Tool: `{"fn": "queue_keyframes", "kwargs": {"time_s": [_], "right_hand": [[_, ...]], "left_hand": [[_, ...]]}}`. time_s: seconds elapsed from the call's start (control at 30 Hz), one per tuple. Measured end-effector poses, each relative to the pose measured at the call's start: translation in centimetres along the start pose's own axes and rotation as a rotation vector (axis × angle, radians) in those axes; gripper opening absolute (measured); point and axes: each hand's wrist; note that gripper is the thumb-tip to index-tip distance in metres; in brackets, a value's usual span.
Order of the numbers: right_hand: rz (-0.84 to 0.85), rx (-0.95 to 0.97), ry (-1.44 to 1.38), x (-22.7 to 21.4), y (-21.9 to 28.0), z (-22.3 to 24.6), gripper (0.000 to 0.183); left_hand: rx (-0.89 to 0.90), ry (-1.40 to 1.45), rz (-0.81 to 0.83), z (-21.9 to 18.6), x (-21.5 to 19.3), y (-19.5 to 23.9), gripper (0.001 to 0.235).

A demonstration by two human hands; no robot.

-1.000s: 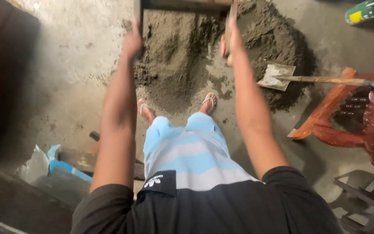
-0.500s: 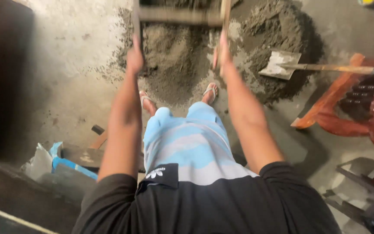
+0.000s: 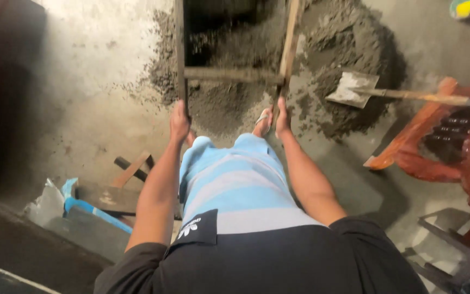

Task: The person scoops wet concrete with a shovel and pours it into a wooden sieve frame. They then shake the sieve back and forth to separate fine material, which falls onto the floor, while coarser aggregate remains in the sieve. The person repeats this cycle multiple times.

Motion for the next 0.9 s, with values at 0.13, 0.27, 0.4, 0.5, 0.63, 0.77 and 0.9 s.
{"fn": "queue_keyframes", "kwargs": {"time_s": [0.13, 0.27, 0.4, 0.5, 0.63, 0.77, 0.9], "right_hand": [[-0.010, 0.005, -0.005, 3.5, 1.2, 0.1, 0.072], [0.057, 0.205, 0.093, 9.4, -3.5, 10.2, 0.101], [0.052, 0.218, 0.049, 10.2, -11.3, 17.5, 0.122], [0.009, 0.234, -0.050, 9.7, -9.2, 17.8, 0.074], [0.168, 0.092, -0.037, 8.5, 4.1, 12.2, 0.086], [0.074, 0.028, 0.051, -0.1, 3.1, -1.5, 0.085], [0.068, 0.004, 0.139, 0.2, 2.2, -1.1, 0.085]], "left_hand": [[0.029, -0.111, -0.171, 0.0, -1.2, -2.4, 0.079], [0.252, -0.208, -0.118, -4.4, -3.5, -10.1, 0.050], [0.319, -0.509, -0.112, -16.0, -9.9, -9.3, 0.044], [0.179, -0.413, -0.073, -19.0, -10.2, -4.0, 0.056], [-0.034, -0.079, -0.018, -7.2, -5.1, -3.0, 0.074], [0.095, -0.084, -0.061, -1.6, -1.1, 4.8, 0.062], [-0.041, -0.068, -0.087, -0.6, -0.1, 1.5, 0.073]]}}
Point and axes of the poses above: each hand's wrist, its own y-axis away from the middle knuckle, its own x-axis out of the palm, z = x × y, and after that the axes turned 15 degrees about -y, right-handed
